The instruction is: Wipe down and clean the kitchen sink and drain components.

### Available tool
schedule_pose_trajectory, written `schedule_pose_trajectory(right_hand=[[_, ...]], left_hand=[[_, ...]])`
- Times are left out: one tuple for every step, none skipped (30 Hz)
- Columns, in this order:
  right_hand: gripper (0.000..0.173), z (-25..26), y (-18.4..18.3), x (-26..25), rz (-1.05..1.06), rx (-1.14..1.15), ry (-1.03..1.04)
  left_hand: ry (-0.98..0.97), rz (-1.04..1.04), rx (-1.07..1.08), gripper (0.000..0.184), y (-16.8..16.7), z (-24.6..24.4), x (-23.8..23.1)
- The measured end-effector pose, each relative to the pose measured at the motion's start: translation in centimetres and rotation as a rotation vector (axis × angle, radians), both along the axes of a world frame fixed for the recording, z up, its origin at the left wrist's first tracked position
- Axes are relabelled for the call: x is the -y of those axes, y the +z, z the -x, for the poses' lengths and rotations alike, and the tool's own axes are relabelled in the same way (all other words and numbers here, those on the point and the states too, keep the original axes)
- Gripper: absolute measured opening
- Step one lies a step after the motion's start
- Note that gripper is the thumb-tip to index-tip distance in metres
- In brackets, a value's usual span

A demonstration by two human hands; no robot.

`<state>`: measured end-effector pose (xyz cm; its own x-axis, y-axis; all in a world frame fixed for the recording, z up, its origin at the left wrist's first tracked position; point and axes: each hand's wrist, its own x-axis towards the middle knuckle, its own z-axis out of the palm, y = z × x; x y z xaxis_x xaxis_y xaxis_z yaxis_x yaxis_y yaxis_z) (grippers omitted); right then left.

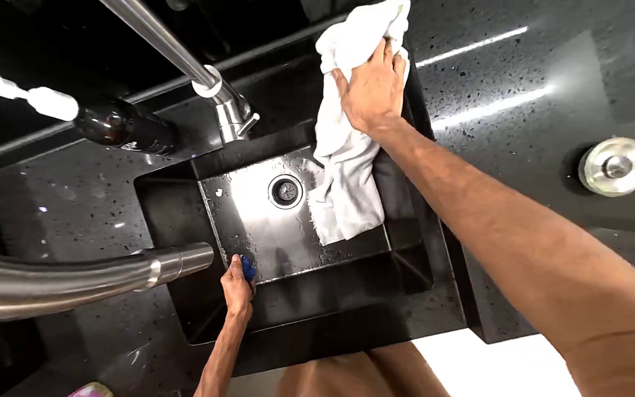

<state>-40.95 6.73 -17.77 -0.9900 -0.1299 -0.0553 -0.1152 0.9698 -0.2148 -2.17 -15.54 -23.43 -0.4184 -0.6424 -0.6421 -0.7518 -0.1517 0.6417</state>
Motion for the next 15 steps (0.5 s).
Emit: schedule_pose_trajectory(right_hand=[[0.075, 0.8, -0.1, 0.2, -0.029, -0.001, -0.059], [0.075, 1.2, -0.3, 0.7, -0.039, -0.026, -0.095], [0.073, 1.0, -0.5, 1.1, -0.035, -0.053, -0.113], [0.070, 0.7, -0.6, 1.3, -0.017, -0.096, -0.107], [0.065, -0.2, -0.7, 0.9, 0.003, -0.124, -0.086], [0.060, -1.1, -0.4, 0.3, 0.019, -0.142, -0.061], [0.054, -1.8, 0.3, -0.3, 0.021, -0.144, -0.032], [0.049, -3.6, 1.1, -1.0, 0.004, -0.081, -0.009], [0.045, -6.0, 2.4, -2.0, -0.019, 0.063, 0.020], [0.042, -8.3, 4.3, -3.2, -0.042, 0.279, 0.083], [0.037, -10.8, 5.9, -4.6, -0.045, 0.546, 0.179], [0.032, -13.8, 7.2, -6.2, -0.056, 0.788, 0.302], [0.029, -17.0, 8.4, -8.0, -0.047, 0.953, 0.426], [0.030, -19.2, 10.0, -9.5, -0.019, 1.062, 0.535], [0.032, -21.0, 11.6, -11.0, 0.033, 1.101, 0.606]], left_hand=[[-0.041, -0.015, 0.002, 0.051, 0.0, 0.0, -0.1], [-0.092, -0.047, 0.007, 0.048, 0.2, -0.2, -0.1], [-0.146, -0.092, 0.012, 0.044, 0.7, -0.1, -0.2], [-0.203, -0.143, 0.017, 0.042, 1.4, 0.2, -0.4], [-0.258, -0.182, 0.024, 0.044, 2.4, 0.8, -1.0], [-0.295, -0.212, 0.021, 0.048, 3.4, 2.0, -1.8], [-0.320, -0.227, 0.017, 0.052, 4.6, 3.0, -2.9], [-0.353, -0.223, 0.008, 0.054, 5.8, 3.8, -4.1], [-0.397, -0.192, -0.023, 0.055, 7.0, 4.8, -5.2], [-0.453, -0.147, -0.069, 0.055, 8.0, 6.3, -6.3], [-0.515, -0.084, -0.111, 0.055, 9.0, 7.7, -7.2], [-0.580, -0.017, -0.143, 0.057, 10.1, 9.1, -8.2], [-0.651, 0.055, -0.172, 0.061, 11.0, 10.8, -9.1], [-0.717, 0.140, -0.211, 0.063, 11.6, 13.0, -9.8], [-0.774, 0.223, -0.241, 0.066, 12.1, 15.1, -10.4]])
